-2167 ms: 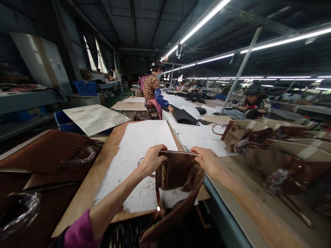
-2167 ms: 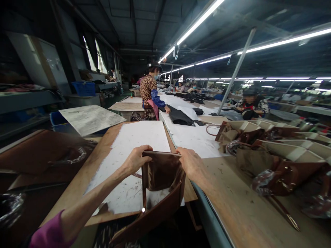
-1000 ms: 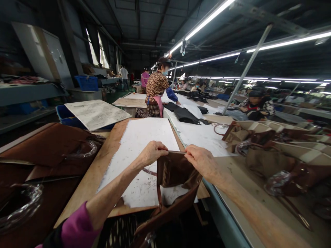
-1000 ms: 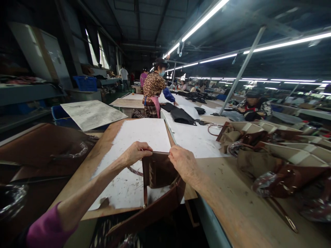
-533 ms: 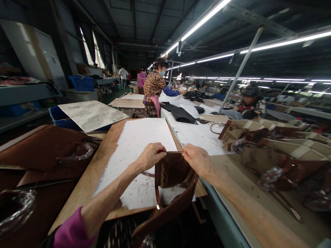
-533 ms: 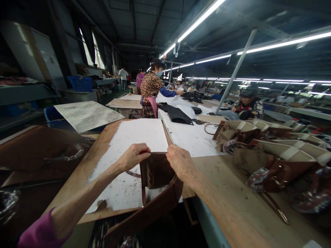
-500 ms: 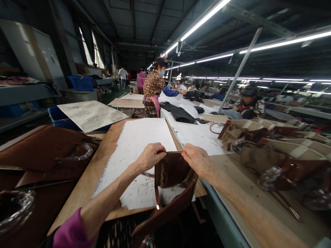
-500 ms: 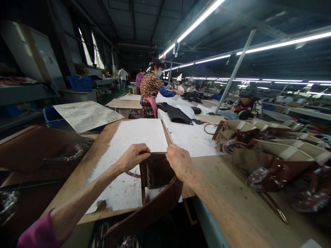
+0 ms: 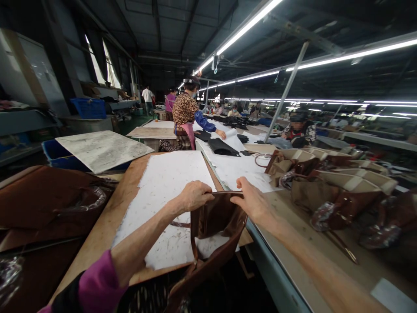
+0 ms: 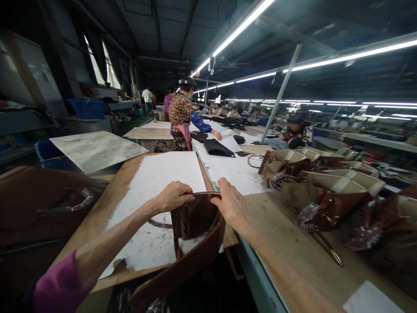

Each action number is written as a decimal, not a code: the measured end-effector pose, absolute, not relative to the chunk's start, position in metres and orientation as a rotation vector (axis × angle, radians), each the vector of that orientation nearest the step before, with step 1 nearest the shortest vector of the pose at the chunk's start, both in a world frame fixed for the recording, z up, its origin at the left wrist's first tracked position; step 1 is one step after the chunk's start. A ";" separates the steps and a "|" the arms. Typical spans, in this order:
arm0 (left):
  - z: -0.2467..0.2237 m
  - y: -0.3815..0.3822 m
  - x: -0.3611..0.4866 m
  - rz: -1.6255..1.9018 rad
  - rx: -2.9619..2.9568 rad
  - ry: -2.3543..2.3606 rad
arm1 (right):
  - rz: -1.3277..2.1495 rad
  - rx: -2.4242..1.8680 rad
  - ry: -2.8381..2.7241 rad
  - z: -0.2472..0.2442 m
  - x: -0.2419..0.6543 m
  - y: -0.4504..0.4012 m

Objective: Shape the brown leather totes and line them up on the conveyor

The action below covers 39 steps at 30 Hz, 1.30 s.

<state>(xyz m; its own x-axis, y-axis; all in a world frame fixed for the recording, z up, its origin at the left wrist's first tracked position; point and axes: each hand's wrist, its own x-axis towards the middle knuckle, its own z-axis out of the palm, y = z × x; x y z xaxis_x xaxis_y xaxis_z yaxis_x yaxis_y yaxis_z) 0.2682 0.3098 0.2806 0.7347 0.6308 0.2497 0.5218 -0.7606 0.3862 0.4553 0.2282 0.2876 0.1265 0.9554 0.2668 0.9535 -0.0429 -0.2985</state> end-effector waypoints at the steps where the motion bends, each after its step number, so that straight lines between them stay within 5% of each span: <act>1: 0.281 0.307 0.269 0.552 2.647 0.903 | 0.136 -2.034 -1.807 0.287 0.463 0.222; 7: 0.305 0.278 0.282 0.553 2.672 0.848 | 0.565 -1.990 -1.925 0.297 0.502 0.197; 18: 0.334 0.268 0.283 0.594 2.609 1.116 | -0.117 -2.155 -2.090 0.341 0.493 0.265; 28: 0.278 0.292 0.217 0.526 2.461 1.290 | -0.119 -2.046 -2.254 0.284 0.440 0.300; 35: 0.283 0.305 0.228 0.228 2.469 1.766 | -0.258 -1.992 -2.277 0.274 0.432 0.309; 39: 0.283 0.293 0.258 0.393 2.556 1.825 | -0.218 -2.018 -2.246 0.278 0.433 0.310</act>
<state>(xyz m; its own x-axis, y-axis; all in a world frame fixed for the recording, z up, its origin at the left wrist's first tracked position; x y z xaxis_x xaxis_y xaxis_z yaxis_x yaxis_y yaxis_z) 0.2576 0.2933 0.2831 0.3044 0.9282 0.2142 0.9342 -0.3348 0.1235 0.4328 0.3097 0.2776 -0.1076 0.9777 0.1802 0.9941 0.1039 0.0302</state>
